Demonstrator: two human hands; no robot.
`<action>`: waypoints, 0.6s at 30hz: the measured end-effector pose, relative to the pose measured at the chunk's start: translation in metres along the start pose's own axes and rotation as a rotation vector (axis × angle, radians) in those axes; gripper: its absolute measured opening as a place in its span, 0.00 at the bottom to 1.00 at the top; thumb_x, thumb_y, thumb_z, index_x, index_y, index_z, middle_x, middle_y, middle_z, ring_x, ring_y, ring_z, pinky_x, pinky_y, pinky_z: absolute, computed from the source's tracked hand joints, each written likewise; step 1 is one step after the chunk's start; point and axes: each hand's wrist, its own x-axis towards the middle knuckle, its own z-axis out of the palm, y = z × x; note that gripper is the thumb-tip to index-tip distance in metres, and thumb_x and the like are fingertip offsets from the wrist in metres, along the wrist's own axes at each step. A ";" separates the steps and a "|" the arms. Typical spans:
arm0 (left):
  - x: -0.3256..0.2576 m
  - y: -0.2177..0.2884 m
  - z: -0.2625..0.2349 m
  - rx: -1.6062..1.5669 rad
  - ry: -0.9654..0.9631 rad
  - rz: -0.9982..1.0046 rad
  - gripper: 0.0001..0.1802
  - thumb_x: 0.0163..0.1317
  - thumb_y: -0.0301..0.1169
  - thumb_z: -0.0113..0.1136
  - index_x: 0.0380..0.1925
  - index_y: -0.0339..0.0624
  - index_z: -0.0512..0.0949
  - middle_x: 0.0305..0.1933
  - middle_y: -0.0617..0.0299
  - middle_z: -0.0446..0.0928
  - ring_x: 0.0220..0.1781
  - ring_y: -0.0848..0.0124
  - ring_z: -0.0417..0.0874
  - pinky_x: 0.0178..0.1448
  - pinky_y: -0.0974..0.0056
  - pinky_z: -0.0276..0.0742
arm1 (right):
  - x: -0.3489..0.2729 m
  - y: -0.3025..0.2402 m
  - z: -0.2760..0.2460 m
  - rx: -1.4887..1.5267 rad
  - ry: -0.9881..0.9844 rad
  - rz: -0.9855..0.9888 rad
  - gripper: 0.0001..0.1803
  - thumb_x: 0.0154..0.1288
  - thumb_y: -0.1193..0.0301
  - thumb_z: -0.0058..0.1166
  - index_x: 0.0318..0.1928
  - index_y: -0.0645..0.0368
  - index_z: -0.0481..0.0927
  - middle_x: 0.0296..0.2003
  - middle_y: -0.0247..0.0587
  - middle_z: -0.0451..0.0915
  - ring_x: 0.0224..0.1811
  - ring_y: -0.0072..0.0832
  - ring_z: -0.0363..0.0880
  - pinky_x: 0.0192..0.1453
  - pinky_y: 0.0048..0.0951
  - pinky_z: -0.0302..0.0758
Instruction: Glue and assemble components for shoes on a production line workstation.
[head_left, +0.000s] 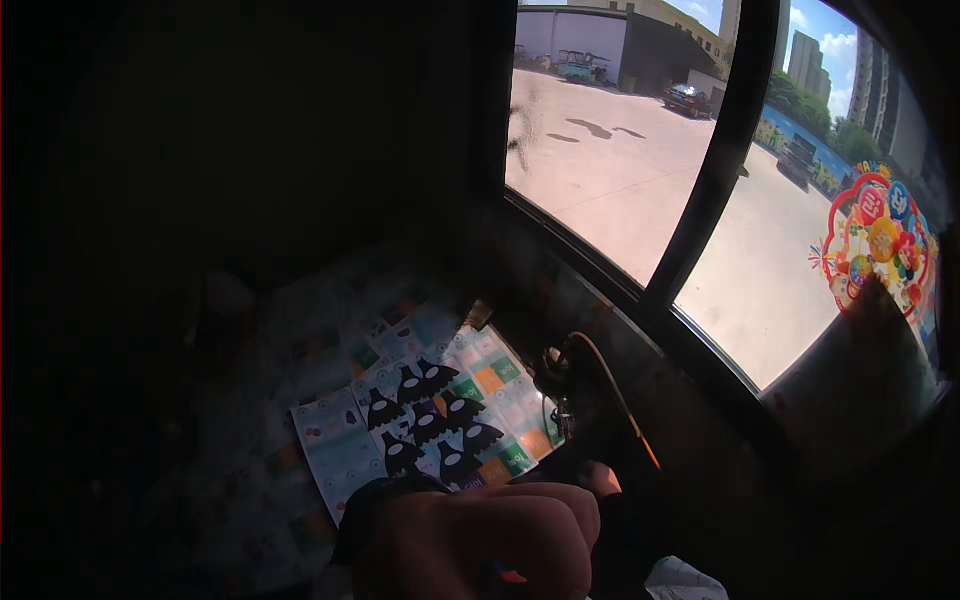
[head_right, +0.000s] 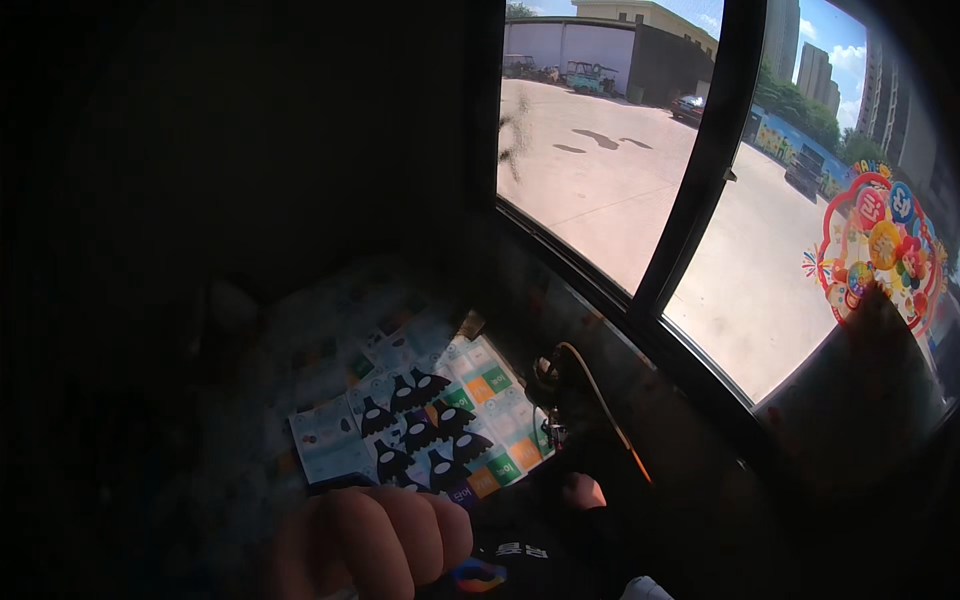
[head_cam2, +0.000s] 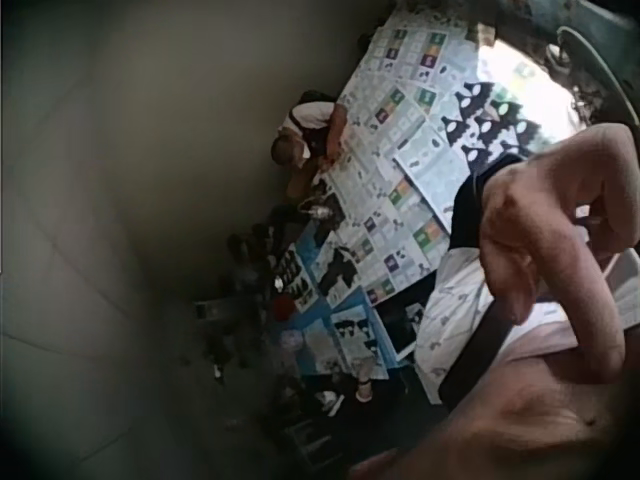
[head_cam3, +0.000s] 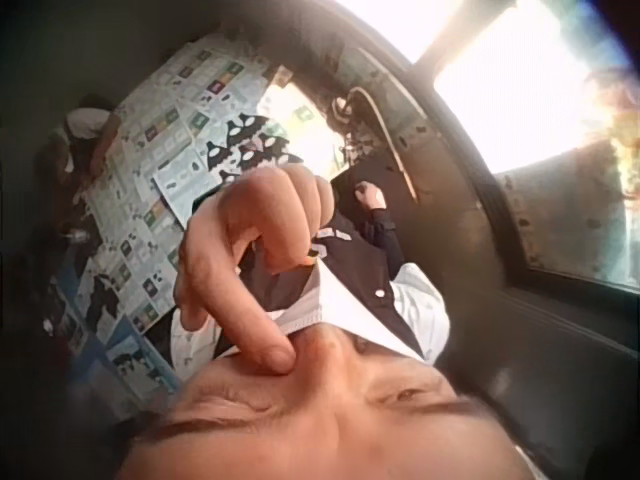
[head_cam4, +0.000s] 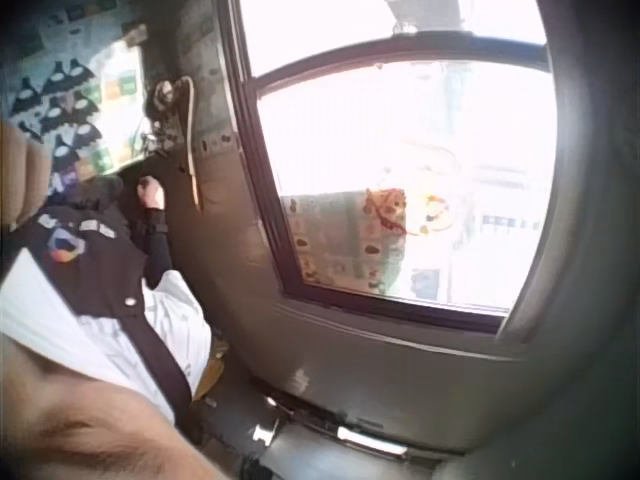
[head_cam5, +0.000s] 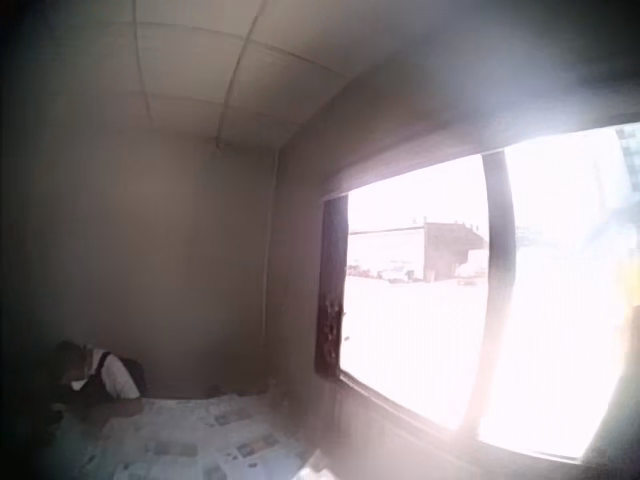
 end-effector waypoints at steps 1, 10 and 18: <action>0.000 0.004 0.004 -0.075 -0.079 0.076 0.22 0.67 0.52 0.50 0.36 0.49 0.85 0.38 0.59 0.69 0.37 0.67 0.65 0.42 0.61 0.60 | -0.009 -0.010 -0.003 -0.008 -0.005 0.043 0.15 0.52 0.67 0.56 0.40 0.60 0.82 0.39 0.53 0.81 0.45 0.47 0.80 0.50 0.43 0.76; -0.010 0.024 0.045 -0.113 0.008 0.076 0.20 0.71 0.47 0.47 0.34 0.51 0.85 0.35 0.63 0.65 0.35 0.70 0.61 0.41 0.65 0.57 | -0.096 -0.009 -0.005 0.006 0.045 0.209 0.12 0.54 0.68 0.58 0.39 0.58 0.82 0.37 0.49 0.81 0.42 0.42 0.81 0.49 0.36 0.78; -0.022 0.033 0.076 -0.008 0.243 -0.052 0.05 0.62 0.32 0.59 0.28 0.52 0.82 0.33 0.64 0.66 0.33 0.71 0.62 0.36 0.68 0.57 | -0.139 0.002 0.002 0.004 -0.009 0.274 0.11 0.56 0.69 0.57 0.40 0.59 0.81 0.36 0.49 0.81 0.44 0.43 0.81 0.50 0.39 0.77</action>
